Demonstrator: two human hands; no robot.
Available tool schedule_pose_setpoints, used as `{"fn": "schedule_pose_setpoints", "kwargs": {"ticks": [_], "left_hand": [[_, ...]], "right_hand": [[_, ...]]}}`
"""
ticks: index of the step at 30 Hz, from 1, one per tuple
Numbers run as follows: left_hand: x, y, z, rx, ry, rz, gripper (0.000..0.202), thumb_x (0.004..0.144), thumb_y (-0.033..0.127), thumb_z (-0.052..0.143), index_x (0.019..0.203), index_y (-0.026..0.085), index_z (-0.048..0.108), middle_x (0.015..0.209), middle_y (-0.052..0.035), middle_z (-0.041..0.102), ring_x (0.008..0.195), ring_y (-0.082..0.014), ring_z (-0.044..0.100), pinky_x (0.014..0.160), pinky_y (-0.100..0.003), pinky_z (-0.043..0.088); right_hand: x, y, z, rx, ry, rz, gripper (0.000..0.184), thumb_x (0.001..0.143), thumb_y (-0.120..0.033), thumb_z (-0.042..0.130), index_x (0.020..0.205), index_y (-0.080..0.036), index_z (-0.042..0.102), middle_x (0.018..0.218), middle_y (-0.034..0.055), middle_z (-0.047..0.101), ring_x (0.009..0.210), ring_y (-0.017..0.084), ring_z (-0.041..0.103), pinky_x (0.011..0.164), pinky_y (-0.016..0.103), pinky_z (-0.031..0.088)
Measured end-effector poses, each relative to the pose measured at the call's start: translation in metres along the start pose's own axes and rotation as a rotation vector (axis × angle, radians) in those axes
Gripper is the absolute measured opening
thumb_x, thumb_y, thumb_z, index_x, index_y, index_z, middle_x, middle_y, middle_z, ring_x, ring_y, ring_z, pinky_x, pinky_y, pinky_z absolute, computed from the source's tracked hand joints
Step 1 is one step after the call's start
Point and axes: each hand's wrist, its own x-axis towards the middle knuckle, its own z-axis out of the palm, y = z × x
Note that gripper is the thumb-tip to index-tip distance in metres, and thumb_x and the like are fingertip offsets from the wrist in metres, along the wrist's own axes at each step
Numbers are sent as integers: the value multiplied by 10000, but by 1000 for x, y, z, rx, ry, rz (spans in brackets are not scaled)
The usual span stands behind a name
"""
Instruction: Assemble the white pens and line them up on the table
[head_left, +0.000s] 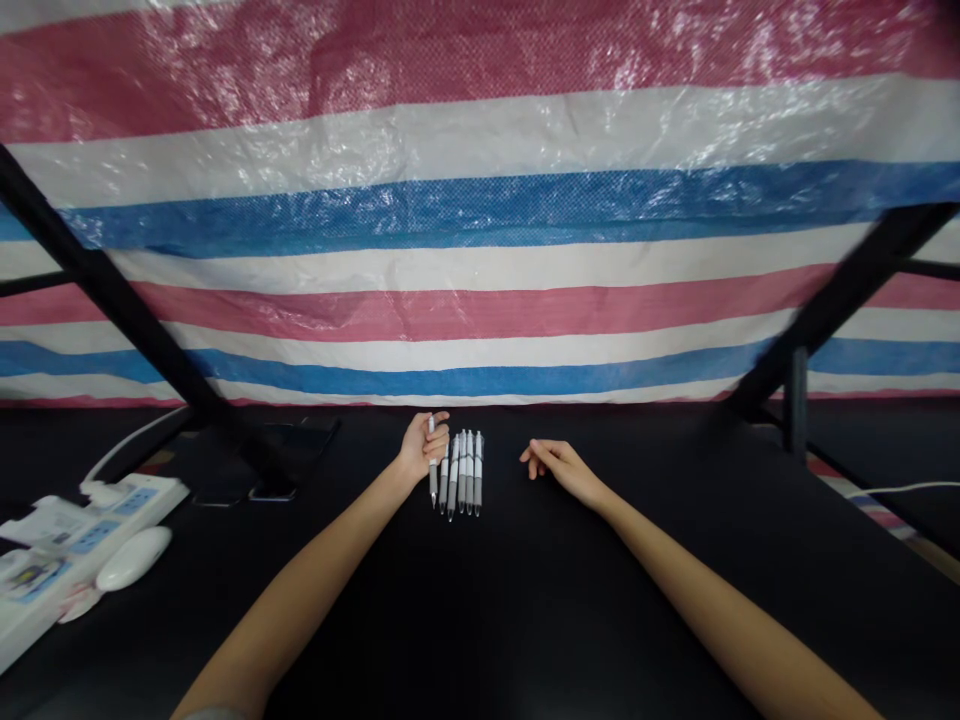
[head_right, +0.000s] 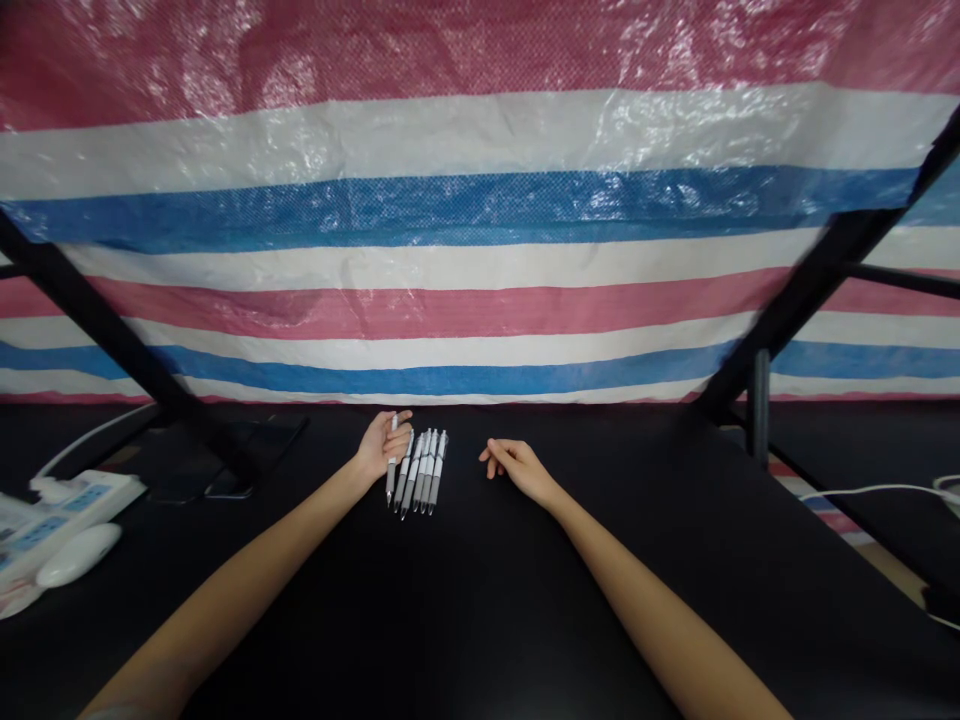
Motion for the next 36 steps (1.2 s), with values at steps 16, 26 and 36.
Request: {"fn": "schedule_pose_setpoints", "kwargs": {"ticks": [16, 26, 36], "left_hand": [[-2, -1, 6, 52, 56, 35, 286, 869, 297, 387, 732, 121, 566, 397, 100, 203, 258, -40, 155, 266, -137, 42], [-3, -1, 5, 79, 25, 29, 260, 844, 269, 392, 742, 117, 575, 394, 98, 206, 258, -44, 156, 277, -148, 28], [-4, -2, 8, 79, 40, 37, 300, 840, 246, 350, 729, 101, 587, 385, 91, 209, 253, -42, 173, 284, -144, 15]], "right_hand": [[-1, -2, 0, 8, 5, -1, 531, 816, -637, 400, 756, -164, 635, 570, 28, 590, 544, 143, 528, 526, 263, 386], [0, -2, 1, 27, -2, 2, 519, 818, -627, 410, 757, -162, 634, 564, 23, 584, 540, 139, 519, 537, 264, 379], [-1, -1, 0, 34, -4, -7, 514, 814, -623, 421, 749, -160, 634, 557, 19, 582, 531, 135, 517, 551, 266, 389]]}}
